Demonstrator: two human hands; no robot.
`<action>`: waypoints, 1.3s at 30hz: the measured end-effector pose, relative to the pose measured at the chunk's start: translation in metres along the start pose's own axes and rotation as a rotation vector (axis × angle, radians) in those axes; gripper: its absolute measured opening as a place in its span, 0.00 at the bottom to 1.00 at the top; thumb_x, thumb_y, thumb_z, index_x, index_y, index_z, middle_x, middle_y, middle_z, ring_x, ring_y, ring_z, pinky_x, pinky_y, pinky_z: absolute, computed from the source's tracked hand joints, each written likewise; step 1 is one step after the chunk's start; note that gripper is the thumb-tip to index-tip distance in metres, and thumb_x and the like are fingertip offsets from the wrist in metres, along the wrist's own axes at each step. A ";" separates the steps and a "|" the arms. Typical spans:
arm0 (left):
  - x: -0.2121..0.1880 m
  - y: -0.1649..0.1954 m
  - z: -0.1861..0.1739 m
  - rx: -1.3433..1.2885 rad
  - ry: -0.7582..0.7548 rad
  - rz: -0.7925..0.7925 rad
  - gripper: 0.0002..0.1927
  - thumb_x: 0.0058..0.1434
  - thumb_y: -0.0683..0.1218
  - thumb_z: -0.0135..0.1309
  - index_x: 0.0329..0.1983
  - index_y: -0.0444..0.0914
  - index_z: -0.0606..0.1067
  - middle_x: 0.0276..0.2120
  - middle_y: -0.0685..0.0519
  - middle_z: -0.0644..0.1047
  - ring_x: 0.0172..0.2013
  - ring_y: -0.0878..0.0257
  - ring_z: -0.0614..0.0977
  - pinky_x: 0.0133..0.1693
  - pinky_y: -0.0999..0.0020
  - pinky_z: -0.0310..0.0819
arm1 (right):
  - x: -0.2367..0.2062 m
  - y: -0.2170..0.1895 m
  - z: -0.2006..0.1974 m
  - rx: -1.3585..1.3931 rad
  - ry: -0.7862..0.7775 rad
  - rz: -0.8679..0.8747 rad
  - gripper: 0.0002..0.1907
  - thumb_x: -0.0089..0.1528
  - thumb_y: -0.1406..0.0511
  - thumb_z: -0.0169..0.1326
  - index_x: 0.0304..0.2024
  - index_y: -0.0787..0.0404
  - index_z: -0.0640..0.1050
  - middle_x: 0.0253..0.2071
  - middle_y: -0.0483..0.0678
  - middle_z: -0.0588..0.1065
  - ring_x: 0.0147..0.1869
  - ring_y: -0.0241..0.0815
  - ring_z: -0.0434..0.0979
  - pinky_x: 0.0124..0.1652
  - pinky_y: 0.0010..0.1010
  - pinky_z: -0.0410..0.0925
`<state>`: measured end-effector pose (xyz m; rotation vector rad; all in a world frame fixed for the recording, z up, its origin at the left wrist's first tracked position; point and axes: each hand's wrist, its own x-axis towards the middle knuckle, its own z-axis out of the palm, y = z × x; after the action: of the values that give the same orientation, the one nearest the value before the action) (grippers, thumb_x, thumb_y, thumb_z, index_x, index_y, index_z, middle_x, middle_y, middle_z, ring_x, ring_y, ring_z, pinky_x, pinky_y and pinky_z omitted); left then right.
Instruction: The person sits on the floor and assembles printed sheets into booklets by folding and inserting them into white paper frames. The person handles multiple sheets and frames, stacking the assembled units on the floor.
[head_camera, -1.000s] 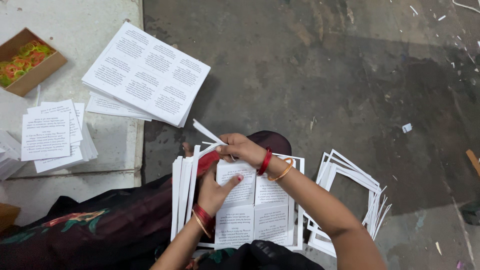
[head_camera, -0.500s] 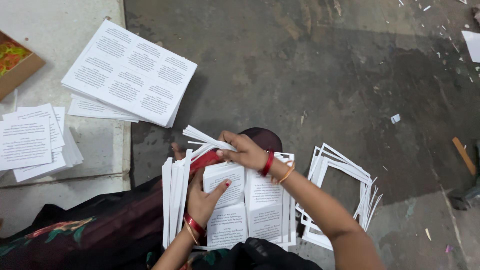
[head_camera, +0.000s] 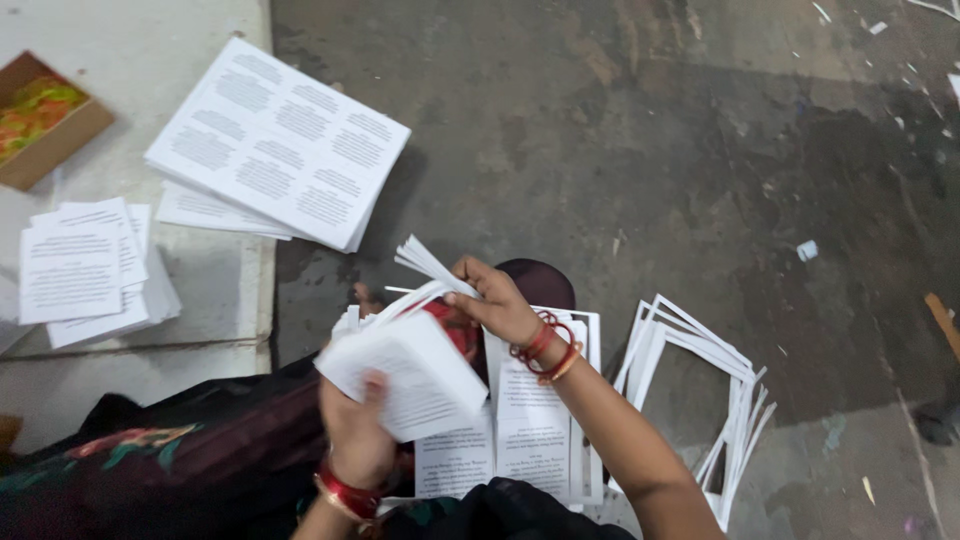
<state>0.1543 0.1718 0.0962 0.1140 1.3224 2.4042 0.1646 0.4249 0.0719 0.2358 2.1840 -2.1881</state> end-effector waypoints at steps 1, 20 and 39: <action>0.009 0.013 -0.010 -0.259 -0.029 -0.014 0.35 0.67 0.54 0.58 0.69 0.30 0.62 0.63 0.44 0.75 0.61 0.53 0.78 0.61 0.58 0.72 | -0.001 -0.001 0.001 -0.052 -0.020 -0.044 0.11 0.71 0.67 0.58 0.45 0.64 0.68 0.33 0.41 0.68 0.33 0.24 0.66 0.31 0.19 0.63; 0.132 0.176 -0.275 0.547 0.553 0.409 0.26 0.70 0.39 0.55 0.70 0.33 0.65 0.60 0.48 0.76 0.56 0.60 0.78 0.59 0.66 0.72 | 0.017 -0.016 -0.008 -0.209 0.048 0.018 0.08 0.66 0.66 0.55 0.42 0.65 0.72 0.27 0.41 0.73 0.29 0.27 0.71 0.30 0.20 0.63; 0.242 0.219 -0.377 1.297 1.158 -0.073 0.36 0.65 0.56 0.58 0.74 0.44 0.62 0.70 0.38 0.61 0.66 0.31 0.61 0.62 0.36 0.57 | 0.022 -0.018 -0.008 -0.231 0.081 0.050 0.08 0.65 0.67 0.55 0.43 0.67 0.74 0.27 0.42 0.73 0.28 0.27 0.68 0.29 0.22 0.63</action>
<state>-0.2298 -0.1419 0.0416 -1.0603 3.0243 1.0102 0.1411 0.4349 0.0872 0.3691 2.4188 -1.9117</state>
